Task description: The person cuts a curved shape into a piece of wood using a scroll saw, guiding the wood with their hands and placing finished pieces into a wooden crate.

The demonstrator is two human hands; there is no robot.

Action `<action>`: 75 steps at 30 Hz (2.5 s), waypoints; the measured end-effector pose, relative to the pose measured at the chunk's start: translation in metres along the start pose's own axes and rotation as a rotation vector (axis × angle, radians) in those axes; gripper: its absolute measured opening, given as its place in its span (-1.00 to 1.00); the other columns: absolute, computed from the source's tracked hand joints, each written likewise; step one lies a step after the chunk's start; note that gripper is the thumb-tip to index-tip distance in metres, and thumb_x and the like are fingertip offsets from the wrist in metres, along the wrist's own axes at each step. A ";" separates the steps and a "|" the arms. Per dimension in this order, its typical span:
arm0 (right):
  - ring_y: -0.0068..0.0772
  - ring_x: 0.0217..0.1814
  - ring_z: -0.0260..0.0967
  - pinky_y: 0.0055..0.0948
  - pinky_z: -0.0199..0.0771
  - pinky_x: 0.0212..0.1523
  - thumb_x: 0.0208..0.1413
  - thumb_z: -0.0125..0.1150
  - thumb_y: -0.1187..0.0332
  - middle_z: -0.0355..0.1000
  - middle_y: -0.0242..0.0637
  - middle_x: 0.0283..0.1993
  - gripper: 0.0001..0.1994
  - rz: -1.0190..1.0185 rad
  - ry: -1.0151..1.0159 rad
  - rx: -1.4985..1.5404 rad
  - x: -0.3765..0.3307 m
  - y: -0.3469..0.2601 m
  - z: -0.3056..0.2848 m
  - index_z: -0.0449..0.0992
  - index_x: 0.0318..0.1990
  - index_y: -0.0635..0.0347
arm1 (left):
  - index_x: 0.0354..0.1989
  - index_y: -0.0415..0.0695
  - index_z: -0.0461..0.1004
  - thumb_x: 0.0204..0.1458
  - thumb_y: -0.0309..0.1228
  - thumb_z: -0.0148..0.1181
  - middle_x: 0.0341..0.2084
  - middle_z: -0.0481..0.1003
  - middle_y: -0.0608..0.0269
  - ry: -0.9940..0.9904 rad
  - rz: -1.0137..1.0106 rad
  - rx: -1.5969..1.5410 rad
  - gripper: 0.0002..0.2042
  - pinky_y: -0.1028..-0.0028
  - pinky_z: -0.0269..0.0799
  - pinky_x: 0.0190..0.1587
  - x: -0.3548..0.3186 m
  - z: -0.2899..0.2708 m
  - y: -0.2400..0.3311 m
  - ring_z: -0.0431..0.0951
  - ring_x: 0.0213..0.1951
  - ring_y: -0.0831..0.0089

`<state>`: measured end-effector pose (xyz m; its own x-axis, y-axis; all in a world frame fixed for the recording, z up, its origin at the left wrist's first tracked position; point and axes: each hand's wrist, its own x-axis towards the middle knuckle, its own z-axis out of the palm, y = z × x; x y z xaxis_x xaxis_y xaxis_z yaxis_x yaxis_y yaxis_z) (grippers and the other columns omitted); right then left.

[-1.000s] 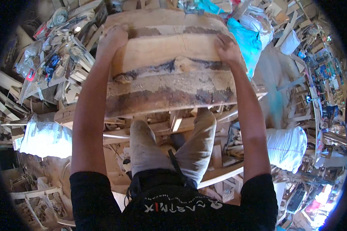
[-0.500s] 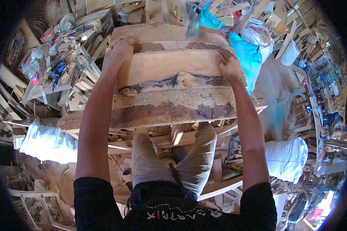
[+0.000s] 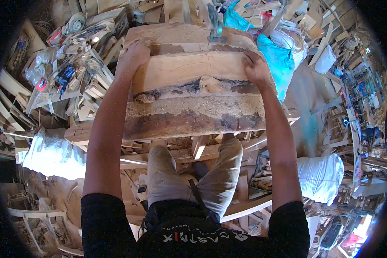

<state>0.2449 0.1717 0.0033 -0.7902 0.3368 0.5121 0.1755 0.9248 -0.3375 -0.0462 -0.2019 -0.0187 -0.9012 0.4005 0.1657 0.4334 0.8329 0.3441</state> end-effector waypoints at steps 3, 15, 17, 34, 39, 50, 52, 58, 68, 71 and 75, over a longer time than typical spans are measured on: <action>0.12 0.35 0.40 -0.11 0.37 0.39 0.29 0.17 0.17 0.50 0.01 0.27 -0.57 -0.016 0.009 -0.055 -0.001 0.020 0.003 0.57 0.17 0.28 | 0.34 -0.15 0.40 0.17 -0.35 -0.09 0.37 0.34 -0.18 -0.026 0.005 0.010 -0.47 0.00 0.23 0.44 -0.019 -0.018 0.036 0.34 0.39 -0.13; 0.13 0.33 0.42 -0.10 0.39 0.37 0.27 0.20 0.18 0.53 0.07 0.21 -0.60 -0.038 0.012 -0.051 0.007 0.007 0.000 0.60 0.13 0.25 | 0.19 -0.22 0.49 0.22 -0.27 -0.08 0.18 0.49 -0.28 0.037 0.027 0.071 -0.55 -0.01 0.31 0.36 -0.017 -0.018 0.024 0.46 0.26 -0.19; 0.13 0.33 0.42 -0.10 0.39 0.37 0.27 0.20 0.18 0.54 0.07 0.20 -0.60 -0.072 0.033 -0.042 0.007 0.007 0.001 0.61 0.13 0.24 | 0.17 -0.23 0.50 0.23 -0.26 -0.08 0.16 0.50 -0.29 0.161 0.082 0.010 -0.56 0.00 0.31 0.36 -0.014 -0.009 0.013 0.46 0.26 -0.18; 0.14 0.34 0.41 -0.10 0.37 0.38 0.28 0.18 0.22 0.53 0.09 0.21 -0.61 -0.062 0.013 0.018 0.011 0.012 0.002 0.60 0.12 0.31 | 0.21 -0.23 0.50 0.17 -0.30 0.00 0.27 0.44 -0.24 -0.102 0.005 0.018 -0.53 0.02 0.25 0.41 0.009 -0.003 0.010 0.40 0.33 -0.14; 0.14 0.35 0.40 -0.11 0.37 0.39 0.28 0.18 0.21 0.52 0.09 0.23 -0.60 -0.090 0.010 -0.012 0.014 0.022 0.001 0.60 0.14 0.30 | 0.16 -0.24 0.55 0.18 -0.29 -0.01 0.23 0.47 -0.23 -0.030 -0.013 0.022 -0.56 0.02 0.31 0.38 -0.013 -0.022 0.035 0.44 0.29 -0.14; 0.13 0.35 0.41 -0.11 0.38 0.38 0.28 0.20 0.15 0.51 0.07 0.25 -0.57 -0.074 -0.004 -0.064 0.018 0.028 0.003 0.58 0.17 0.24 | 0.25 -0.23 0.46 0.19 -0.29 -0.04 0.29 0.42 -0.20 -0.118 -0.024 0.066 -0.51 0.01 0.24 0.42 -0.013 -0.029 0.044 0.37 0.34 -0.15; 0.14 0.34 0.42 -0.11 0.40 0.37 0.28 0.21 0.15 0.51 0.08 0.24 -0.57 -0.074 -0.005 -0.047 0.021 0.019 0.005 0.59 0.17 0.23 | 0.26 -0.24 0.45 0.18 -0.29 -0.03 0.29 0.42 -0.21 -0.106 -0.026 0.034 -0.50 0.01 0.23 0.42 -0.012 -0.030 0.035 0.37 0.35 -0.15; 0.16 0.29 0.46 -0.09 0.44 0.33 0.27 0.22 0.16 0.54 0.10 0.19 -0.58 -0.082 -0.005 -0.038 0.024 0.023 0.005 0.60 0.15 0.22 | 0.27 -0.27 0.44 0.17 -0.30 -0.02 0.29 0.41 -0.25 -0.132 -0.040 0.045 -0.50 0.01 0.24 0.41 -0.024 -0.044 0.049 0.38 0.34 -0.14; 0.20 0.23 0.49 -0.02 0.50 0.27 0.24 0.19 0.14 0.55 0.08 0.16 -0.58 -0.091 0.015 0.016 0.026 0.011 0.008 0.59 0.19 0.09 | 0.27 -0.21 0.46 0.15 -0.34 -0.02 0.22 0.49 -0.21 -0.038 0.016 0.076 -0.51 0.00 0.29 0.37 0.014 -0.010 0.011 0.44 0.29 -0.14; 0.20 0.20 0.51 -0.02 0.52 0.24 0.24 0.19 0.15 0.56 0.07 0.13 -0.58 -0.092 0.034 -0.018 0.025 0.024 0.005 0.59 0.19 0.07 | 0.27 -0.19 0.46 0.16 -0.33 -0.01 0.22 0.49 -0.19 -0.048 0.000 0.053 -0.51 0.00 0.29 0.37 0.012 -0.006 0.026 0.44 0.29 -0.13; 0.21 0.16 0.52 0.01 0.54 0.20 0.24 0.19 0.14 0.58 0.08 0.09 -0.59 -0.127 0.041 0.020 0.030 0.023 0.008 0.60 0.18 0.05 | 0.27 -0.15 0.47 0.18 -0.31 -0.02 0.17 0.51 -0.23 0.084 0.093 0.028 -0.52 -0.01 0.33 0.34 0.017 0.006 0.010 0.47 0.25 -0.15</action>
<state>0.2207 0.2015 0.0043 -0.7806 0.2244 0.5833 0.0634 0.9569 -0.2833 -0.0572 -0.1849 -0.0179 -0.8535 0.4437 0.2732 0.5136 0.8048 0.2975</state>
